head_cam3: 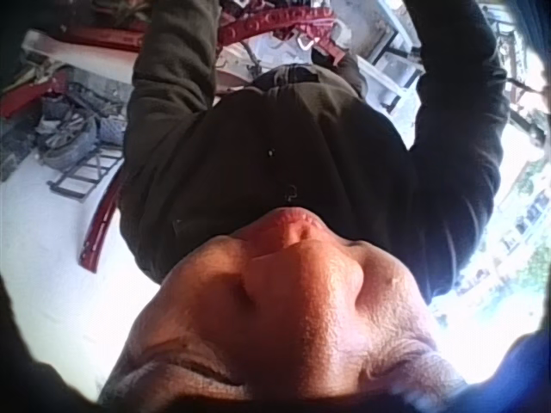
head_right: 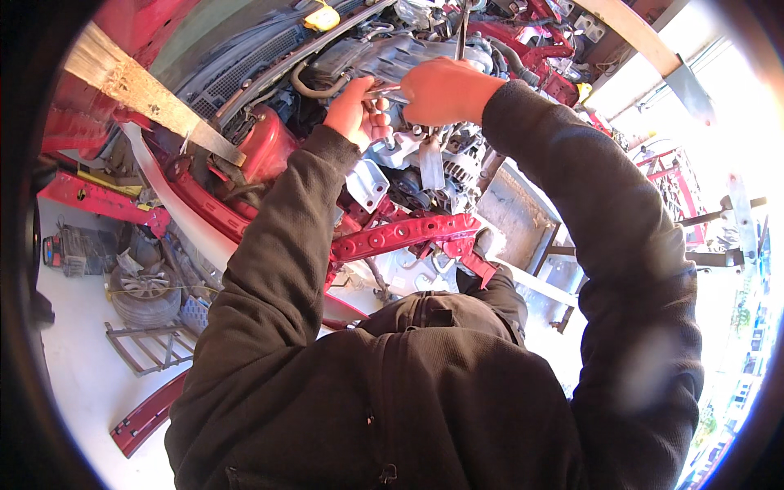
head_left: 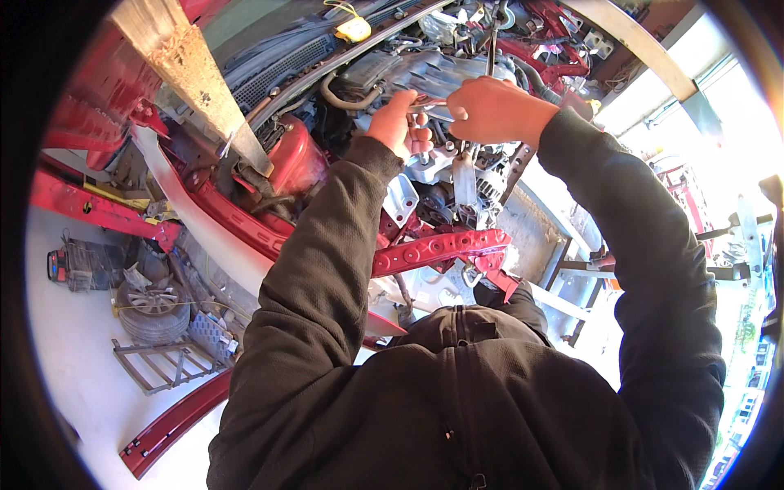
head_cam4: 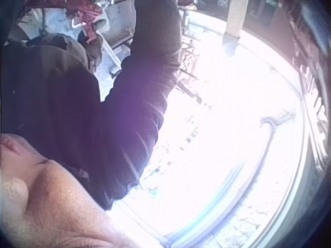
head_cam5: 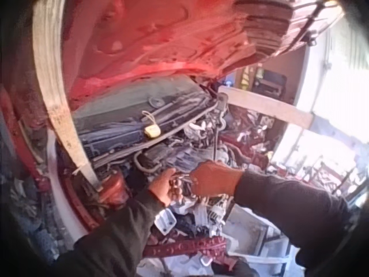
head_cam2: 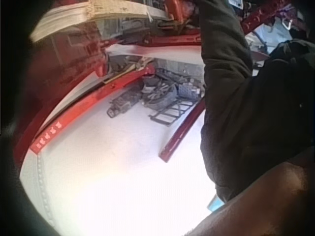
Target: The person selects a socket and ratchet from a tool cart, then walks to a red car with its hood open. They use the ratchet to tighten bolts on the engine, working with both hands to turn the tool and stabilize the engine components.
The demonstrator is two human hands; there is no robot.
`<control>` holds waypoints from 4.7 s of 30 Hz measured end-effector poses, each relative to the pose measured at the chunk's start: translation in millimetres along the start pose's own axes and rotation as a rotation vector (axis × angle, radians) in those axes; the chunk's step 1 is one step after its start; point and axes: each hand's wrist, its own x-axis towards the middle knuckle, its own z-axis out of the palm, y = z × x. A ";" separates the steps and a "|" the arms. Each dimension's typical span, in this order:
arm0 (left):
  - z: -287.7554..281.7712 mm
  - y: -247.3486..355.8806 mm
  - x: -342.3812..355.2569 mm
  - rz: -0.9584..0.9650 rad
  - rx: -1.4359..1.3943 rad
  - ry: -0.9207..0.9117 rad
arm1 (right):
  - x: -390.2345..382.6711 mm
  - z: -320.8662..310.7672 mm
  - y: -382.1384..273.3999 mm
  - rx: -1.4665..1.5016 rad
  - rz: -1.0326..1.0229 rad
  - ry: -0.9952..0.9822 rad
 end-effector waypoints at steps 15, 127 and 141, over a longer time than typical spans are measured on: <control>4.7 -13.4 10.0 0.192 0.095 -0.135 | 0.1 5.8 -19.9 0.231 -0.055 -0.198; 2.7 -10.9 6.5 0.041 -0.048 -0.104 | 10.4 6.3 -14.7 0.320 0.060 -0.152; -0.5 -16.3 10.5 0.039 -0.032 -0.085 | 18.7 11.0 -0.6 -0.234 0.113 -0.038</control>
